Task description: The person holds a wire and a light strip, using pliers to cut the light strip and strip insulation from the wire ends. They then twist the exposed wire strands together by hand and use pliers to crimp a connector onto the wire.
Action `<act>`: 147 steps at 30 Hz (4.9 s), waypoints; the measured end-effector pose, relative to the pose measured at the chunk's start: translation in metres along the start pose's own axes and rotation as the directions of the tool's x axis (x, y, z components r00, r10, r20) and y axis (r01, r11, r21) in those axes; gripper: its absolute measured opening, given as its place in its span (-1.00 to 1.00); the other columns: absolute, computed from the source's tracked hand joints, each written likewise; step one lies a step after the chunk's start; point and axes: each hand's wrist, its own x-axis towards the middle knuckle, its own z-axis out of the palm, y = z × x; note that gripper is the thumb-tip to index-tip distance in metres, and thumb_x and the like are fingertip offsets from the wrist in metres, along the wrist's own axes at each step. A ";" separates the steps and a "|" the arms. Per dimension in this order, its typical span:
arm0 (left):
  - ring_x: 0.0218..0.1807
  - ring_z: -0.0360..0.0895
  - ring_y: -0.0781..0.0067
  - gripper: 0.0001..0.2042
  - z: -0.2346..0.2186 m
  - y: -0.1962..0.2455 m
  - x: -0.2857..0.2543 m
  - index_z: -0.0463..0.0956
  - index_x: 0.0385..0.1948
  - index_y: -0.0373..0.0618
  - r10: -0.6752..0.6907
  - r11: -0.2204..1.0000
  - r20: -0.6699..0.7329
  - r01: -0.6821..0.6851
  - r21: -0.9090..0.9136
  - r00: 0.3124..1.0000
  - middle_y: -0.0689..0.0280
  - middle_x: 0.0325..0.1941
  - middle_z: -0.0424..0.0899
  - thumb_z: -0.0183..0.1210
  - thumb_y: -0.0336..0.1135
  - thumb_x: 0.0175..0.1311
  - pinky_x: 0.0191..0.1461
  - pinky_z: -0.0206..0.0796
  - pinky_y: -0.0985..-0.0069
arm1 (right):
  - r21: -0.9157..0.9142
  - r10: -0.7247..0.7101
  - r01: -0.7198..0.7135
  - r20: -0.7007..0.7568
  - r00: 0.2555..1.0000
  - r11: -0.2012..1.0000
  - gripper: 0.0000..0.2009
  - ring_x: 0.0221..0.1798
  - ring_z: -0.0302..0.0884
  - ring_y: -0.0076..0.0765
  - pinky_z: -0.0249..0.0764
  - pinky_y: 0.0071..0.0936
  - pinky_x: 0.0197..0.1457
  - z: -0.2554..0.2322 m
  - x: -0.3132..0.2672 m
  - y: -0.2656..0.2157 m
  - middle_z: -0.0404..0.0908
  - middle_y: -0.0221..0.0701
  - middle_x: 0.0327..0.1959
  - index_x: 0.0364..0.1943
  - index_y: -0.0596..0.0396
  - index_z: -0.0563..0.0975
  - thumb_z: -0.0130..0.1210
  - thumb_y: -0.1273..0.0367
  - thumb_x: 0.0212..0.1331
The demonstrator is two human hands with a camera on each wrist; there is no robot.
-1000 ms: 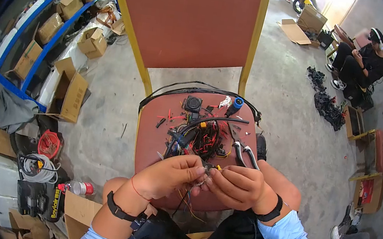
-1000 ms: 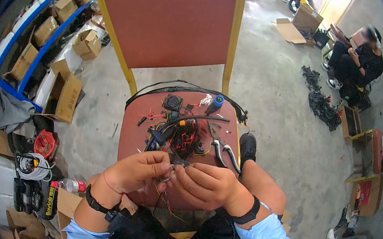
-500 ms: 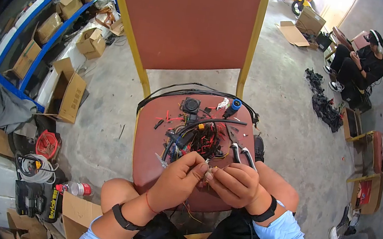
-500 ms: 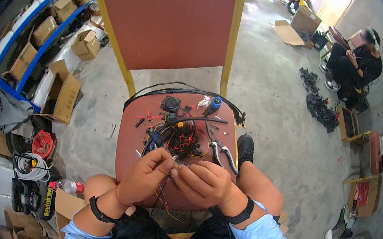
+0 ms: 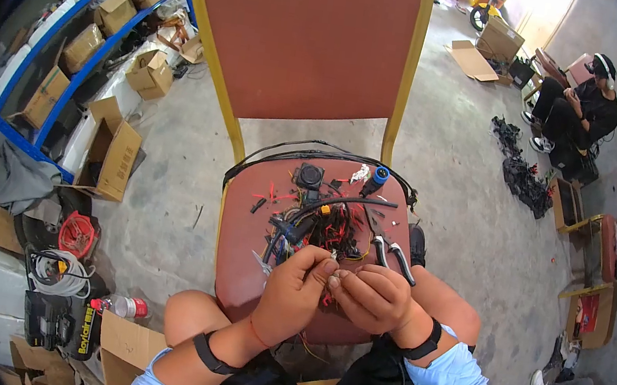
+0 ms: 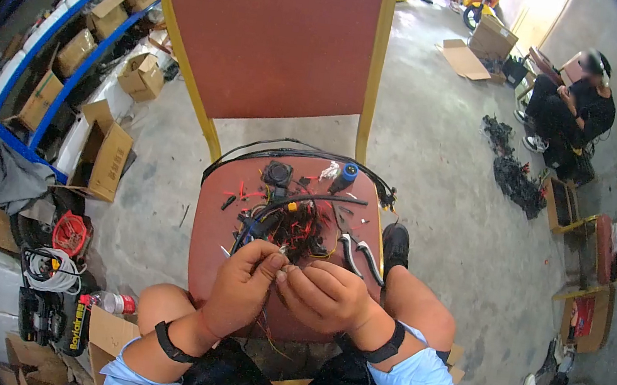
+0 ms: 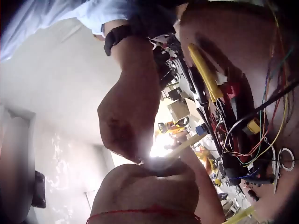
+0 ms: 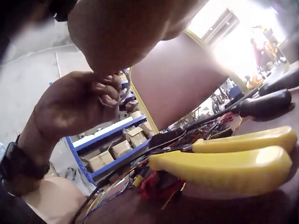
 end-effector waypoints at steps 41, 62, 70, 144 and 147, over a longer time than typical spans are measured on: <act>-0.29 0.60 -0.12 -0.74 -0.007 -0.045 0.015 0.53 -0.30 -0.26 -0.361 0.881 0.378 0.179 0.437 0.853 -0.03 -0.35 0.63 -0.01 -0.25 0.47 -0.20 0.41 0.19 | -0.078 -0.086 0.144 0.501 0.861 0.987 -0.86 -0.30 0.41 -0.45 0.29 -0.49 -0.25 0.004 -0.035 -0.021 0.47 -0.54 -0.42 -0.42 -0.03 0.57 0.07 0.27 0.01; -0.29 0.50 -0.02 -0.91 -0.007 0.009 0.014 0.52 -0.25 -0.18 0.494 0.684 0.183 -0.510 0.522 0.850 0.12 -0.36 0.56 0.18 -0.50 0.25 -0.16 0.31 0.20 | 0.208 0.089 -0.587 0.970 0.225 -0.782 -0.72 -0.36 0.49 -0.57 0.36 -0.58 -0.40 -0.009 -0.012 0.006 0.59 -0.46 -0.35 -0.08 0.08 0.59 -0.01 0.17 0.48; -0.30 0.51 0.00 -0.91 -0.008 0.007 0.013 0.52 -0.26 -0.19 0.511 0.646 0.239 -0.552 0.528 0.826 0.11 -0.36 0.57 0.21 -0.44 0.27 -0.15 0.32 0.23 | 0.517 0.409 -0.835 0.814 0.412 -0.187 -0.81 -0.41 0.49 -0.48 0.38 -0.46 -0.37 -0.009 -0.008 -0.004 0.56 -0.41 -0.45 -0.28 0.07 0.57 0.06 0.27 0.43; -0.32 0.61 -0.14 -0.81 0.000 -0.010 0.016 0.46 -0.20 -0.21 0.120 0.878 0.070 -0.139 0.457 0.990 -0.01 -0.41 0.62 0.02 -0.27 0.51 -0.27 0.40 0.17 | 0.491 0.539 -0.851 0.673 0.506 0.186 -0.70 -0.43 0.51 -0.29 0.41 -0.45 -0.38 0.005 -0.017 -0.019 0.54 -0.31 -0.47 -0.26 0.07 0.53 -0.05 0.15 0.48; -0.28 0.57 -0.17 -0.83 0.002 -0.009 0.017 0.45 -0.23 -0.19 0.255 0.844 0.082 -0.263 0.467 0.963 0.00 -0.41 0.60 0.03 -0.27 0.49 -0.23 0.36 0.07 | 0.384 0.344 -0.790 0.909 0.234 -0.477 -0.56 -0.48 0.52 -0.38 0.39 -0.52 -0.43 -0.005 -0.015 -0.013 0.54 -0.35 -0.50 -0.19 0.13 0.54 -0.15 0.03 0.53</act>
